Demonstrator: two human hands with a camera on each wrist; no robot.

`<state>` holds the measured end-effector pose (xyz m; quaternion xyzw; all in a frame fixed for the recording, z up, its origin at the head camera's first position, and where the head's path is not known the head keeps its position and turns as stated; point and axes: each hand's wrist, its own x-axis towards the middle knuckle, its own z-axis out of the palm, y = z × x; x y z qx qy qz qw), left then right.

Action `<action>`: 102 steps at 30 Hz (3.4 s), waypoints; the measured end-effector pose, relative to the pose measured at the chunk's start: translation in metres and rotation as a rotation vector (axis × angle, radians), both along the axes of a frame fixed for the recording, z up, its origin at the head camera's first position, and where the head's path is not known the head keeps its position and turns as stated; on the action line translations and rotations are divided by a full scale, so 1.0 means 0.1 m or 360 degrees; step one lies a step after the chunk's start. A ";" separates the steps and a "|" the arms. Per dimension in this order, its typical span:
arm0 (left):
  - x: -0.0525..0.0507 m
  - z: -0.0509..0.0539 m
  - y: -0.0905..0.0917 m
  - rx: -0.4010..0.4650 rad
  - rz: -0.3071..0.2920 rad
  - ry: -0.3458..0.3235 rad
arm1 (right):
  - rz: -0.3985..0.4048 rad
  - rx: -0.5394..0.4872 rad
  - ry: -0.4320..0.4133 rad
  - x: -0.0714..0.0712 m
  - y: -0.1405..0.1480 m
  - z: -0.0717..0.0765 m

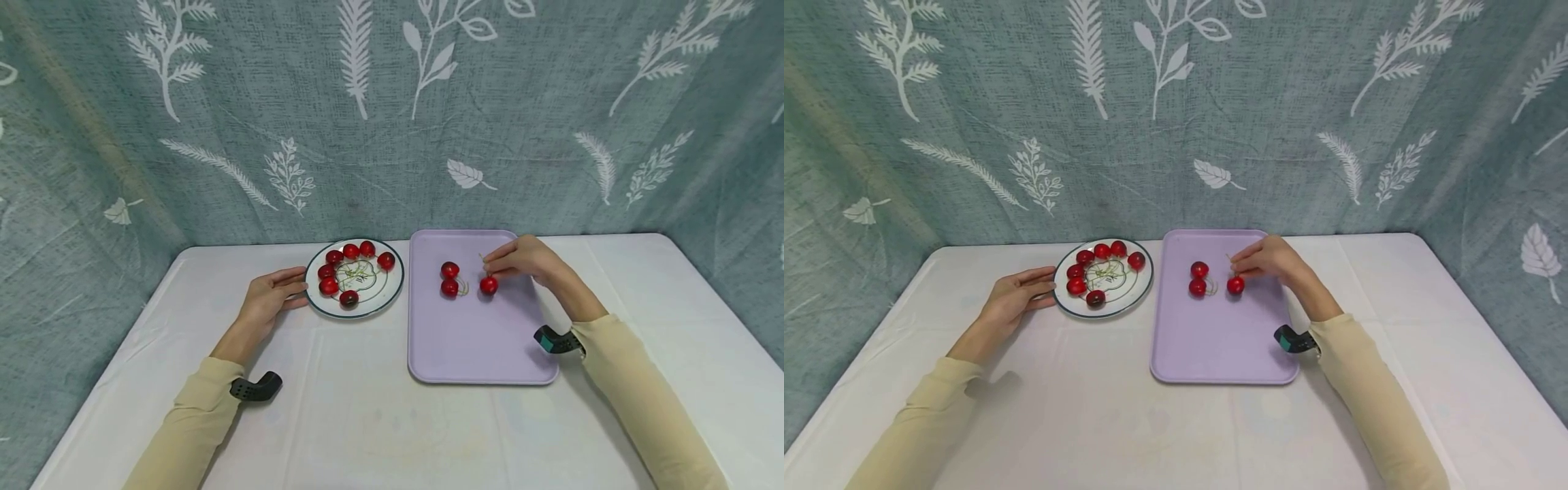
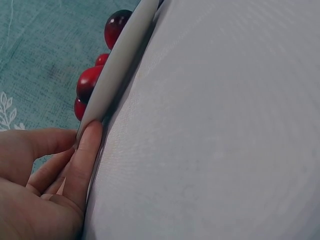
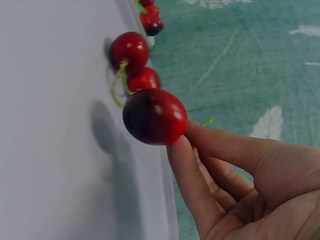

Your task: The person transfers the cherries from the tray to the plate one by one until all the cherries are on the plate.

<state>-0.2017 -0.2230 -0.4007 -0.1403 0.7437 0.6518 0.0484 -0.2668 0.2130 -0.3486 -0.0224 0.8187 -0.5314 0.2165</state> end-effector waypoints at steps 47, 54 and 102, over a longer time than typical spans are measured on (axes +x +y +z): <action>-0.01 -0.03 0.02 -0.0002 -0.0009 0.0033 | 0.0119 -0.0427 0.0002 0.09 -1.17 -0.12; 0.00 -0.02 0.01 -0.0016 0.0006 0.0011 | 0.0080 -0.0452 -0.0034 0.08 -1.32 -0.15; 0.02 -0.01 0.02 -0.0046 0.0009 0.0024 | 0.0087 -0.0274 -0.0006 0.22 -2.04 -0.28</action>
